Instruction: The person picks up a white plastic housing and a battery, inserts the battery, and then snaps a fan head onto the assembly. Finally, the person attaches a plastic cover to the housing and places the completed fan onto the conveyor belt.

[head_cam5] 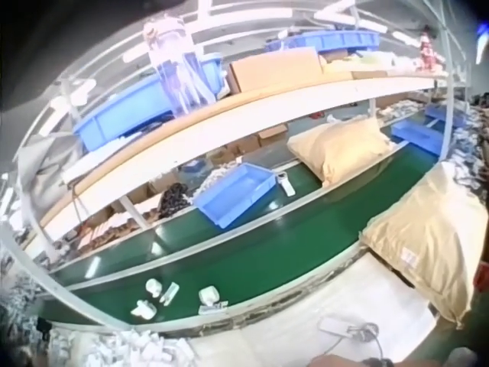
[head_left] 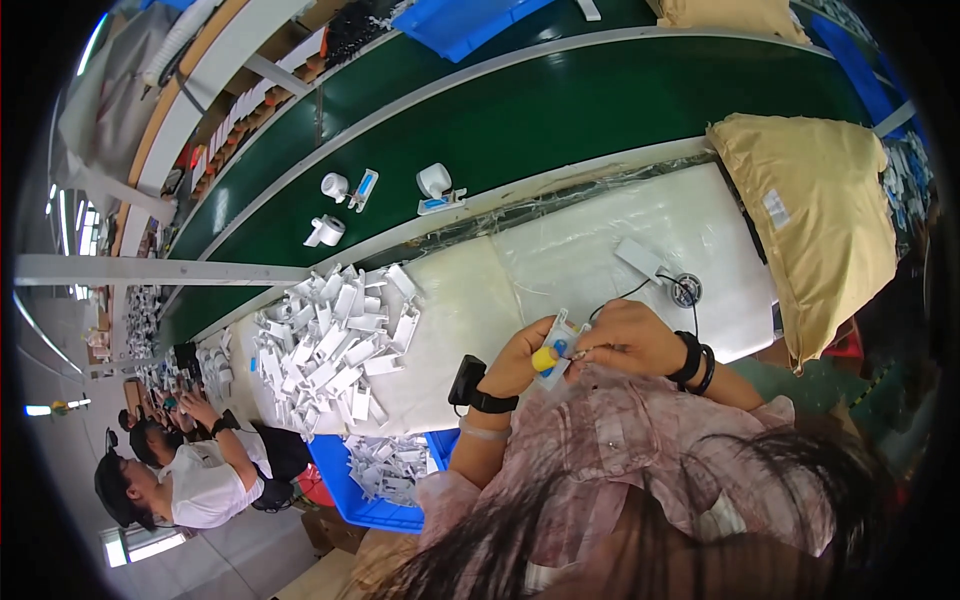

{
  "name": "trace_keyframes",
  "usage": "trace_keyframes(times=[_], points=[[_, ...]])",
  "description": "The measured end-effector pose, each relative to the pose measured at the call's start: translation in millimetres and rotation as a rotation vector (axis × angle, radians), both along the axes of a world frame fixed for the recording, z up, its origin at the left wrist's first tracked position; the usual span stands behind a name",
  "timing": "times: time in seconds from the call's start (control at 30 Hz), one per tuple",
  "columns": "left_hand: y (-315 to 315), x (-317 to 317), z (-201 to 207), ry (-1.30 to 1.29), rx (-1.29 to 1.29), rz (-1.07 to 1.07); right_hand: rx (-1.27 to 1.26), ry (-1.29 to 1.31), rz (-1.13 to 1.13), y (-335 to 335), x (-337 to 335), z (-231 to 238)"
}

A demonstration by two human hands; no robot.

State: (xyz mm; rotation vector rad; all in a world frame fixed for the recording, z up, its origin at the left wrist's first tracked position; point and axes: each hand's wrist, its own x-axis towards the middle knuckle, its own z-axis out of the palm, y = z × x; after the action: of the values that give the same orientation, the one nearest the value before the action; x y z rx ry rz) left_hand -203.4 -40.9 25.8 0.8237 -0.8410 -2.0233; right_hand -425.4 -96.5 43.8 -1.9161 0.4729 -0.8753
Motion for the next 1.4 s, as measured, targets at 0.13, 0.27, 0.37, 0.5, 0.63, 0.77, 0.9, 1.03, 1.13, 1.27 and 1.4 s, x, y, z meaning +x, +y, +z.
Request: trace_keyframes(times=[0.13, 0.27, 0.37, 0.5, 0.63, 0.77, 0.9, 1.03, 1.13, 1.27, 1.4], points=[[1, -2, 18, -0.268, -0.189, -0.023, -0.152, 0.009, -0.012, 7, -4, 4], [7, -3, 21, -0.294, -0.116, 0.143, -0.179, 0.142, -0.086, 15, -10, 3], [14, -14, 25, -0.317, -0.061, 0.271, -0.292, 0.158, -0.305, 20, -5, -10], [20, -29, 32, -0.259, 0.014, 0.362, -0.304, 0.094, -0.464, 21, -5, -10], [23, -36, 25, -0.312, -0.031, 0.35, -0.259, -0.041, -0.473, 22, -5, -2], [21, -46, 30, -0.283, -0.076, 0.314, -0.164, -0.082, -0.491, 28, -6, -2], [24, -52, 35, -0.302, -0.083, 0.312, -0.157, -0.106, -0.406, 29, -8, -4], [26, -57, 43, -0.343, -0.127, 0.303, -0.262, -0.13, -0.403, 29, -9, -9], [27, -59, 41, -0.374, -0.15, 0.277, -0.276, -0.146, -0.423, 30, -9, -9], [28, -63, 44, -0.449, -0.212, 0.272, -0.275, -0.149, -0.43, 30, -11, -10], [28, -63, 39, -0.516, -0.261, 0.254, -0.278, -0.141, -0.434, 30, -13, -11]])
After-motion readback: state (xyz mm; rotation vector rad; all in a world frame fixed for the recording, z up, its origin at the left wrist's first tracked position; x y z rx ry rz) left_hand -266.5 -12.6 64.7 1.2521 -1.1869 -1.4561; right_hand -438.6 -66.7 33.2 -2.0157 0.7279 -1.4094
